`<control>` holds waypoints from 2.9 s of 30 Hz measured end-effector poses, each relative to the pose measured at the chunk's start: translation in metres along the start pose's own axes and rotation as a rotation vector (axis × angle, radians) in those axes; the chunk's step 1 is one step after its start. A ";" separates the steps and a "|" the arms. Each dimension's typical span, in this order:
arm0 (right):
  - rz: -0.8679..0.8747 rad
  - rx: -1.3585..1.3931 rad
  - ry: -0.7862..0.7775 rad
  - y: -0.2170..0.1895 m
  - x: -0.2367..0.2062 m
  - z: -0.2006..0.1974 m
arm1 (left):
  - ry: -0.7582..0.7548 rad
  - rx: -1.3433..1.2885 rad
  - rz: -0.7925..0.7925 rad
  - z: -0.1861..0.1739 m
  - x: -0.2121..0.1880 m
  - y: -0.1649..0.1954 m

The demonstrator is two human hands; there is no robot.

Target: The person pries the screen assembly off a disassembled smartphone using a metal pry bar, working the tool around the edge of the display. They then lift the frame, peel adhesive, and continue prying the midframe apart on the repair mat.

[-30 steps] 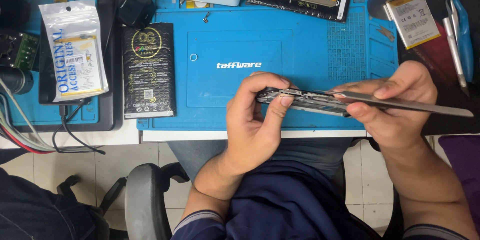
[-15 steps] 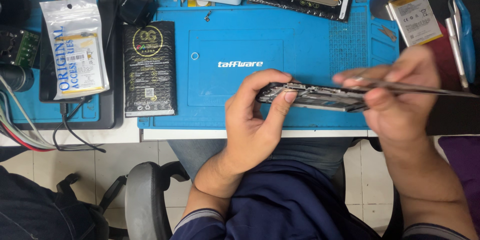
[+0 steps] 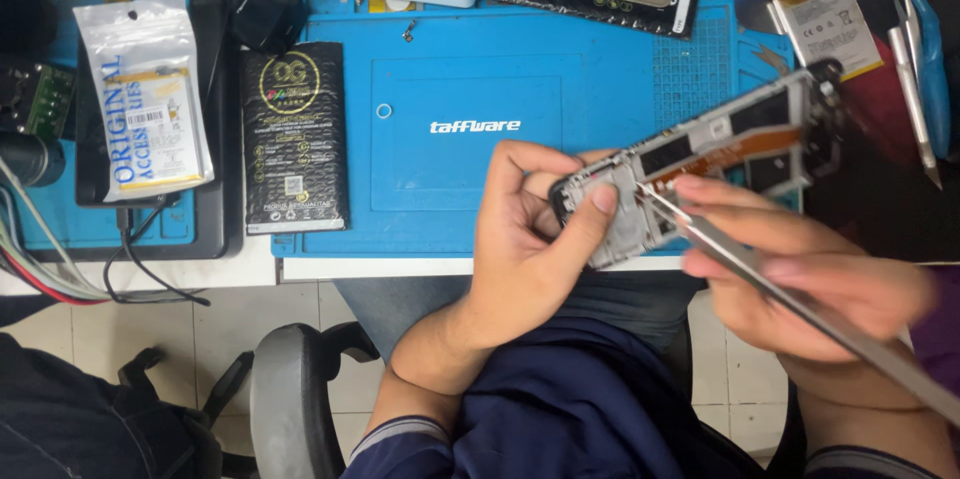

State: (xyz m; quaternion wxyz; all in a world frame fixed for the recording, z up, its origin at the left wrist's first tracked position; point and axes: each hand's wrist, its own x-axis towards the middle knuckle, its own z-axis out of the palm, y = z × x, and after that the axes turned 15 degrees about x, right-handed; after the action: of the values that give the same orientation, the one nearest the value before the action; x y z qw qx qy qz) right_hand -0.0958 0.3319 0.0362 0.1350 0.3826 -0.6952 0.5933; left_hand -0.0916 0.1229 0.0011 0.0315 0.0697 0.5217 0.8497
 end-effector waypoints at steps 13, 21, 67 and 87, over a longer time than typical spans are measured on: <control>-0.104 -0.309 -0.197 -0.010 0.001 -0.001 | -0.102 -0.095 -0.031 -0.003 -0.001 -0.003; -0.106 -0.354 -0.221 -0.015 0.003 0.000 | -0.111 -0.096 -0.043 -0.002 -0.002 0.000; -0.380 -0.578 -0.213 0.007 0.003 0.020 | 0.027 -0.189 0.036 0.009 -0.007 -0.011; -0.359 -0.546 -0.171 0.012 0.004 0.023 | 0.057 -0.212 0.023 0.011 -0.006 -0.015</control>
State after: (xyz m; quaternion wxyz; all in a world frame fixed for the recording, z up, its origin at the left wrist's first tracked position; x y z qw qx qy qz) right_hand -0.1007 0.3096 0.0236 0.2760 0.4970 -0.7589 0.3177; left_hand -0.0838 0.1387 -0.0077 0.0138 0.0477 0.4287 0.9021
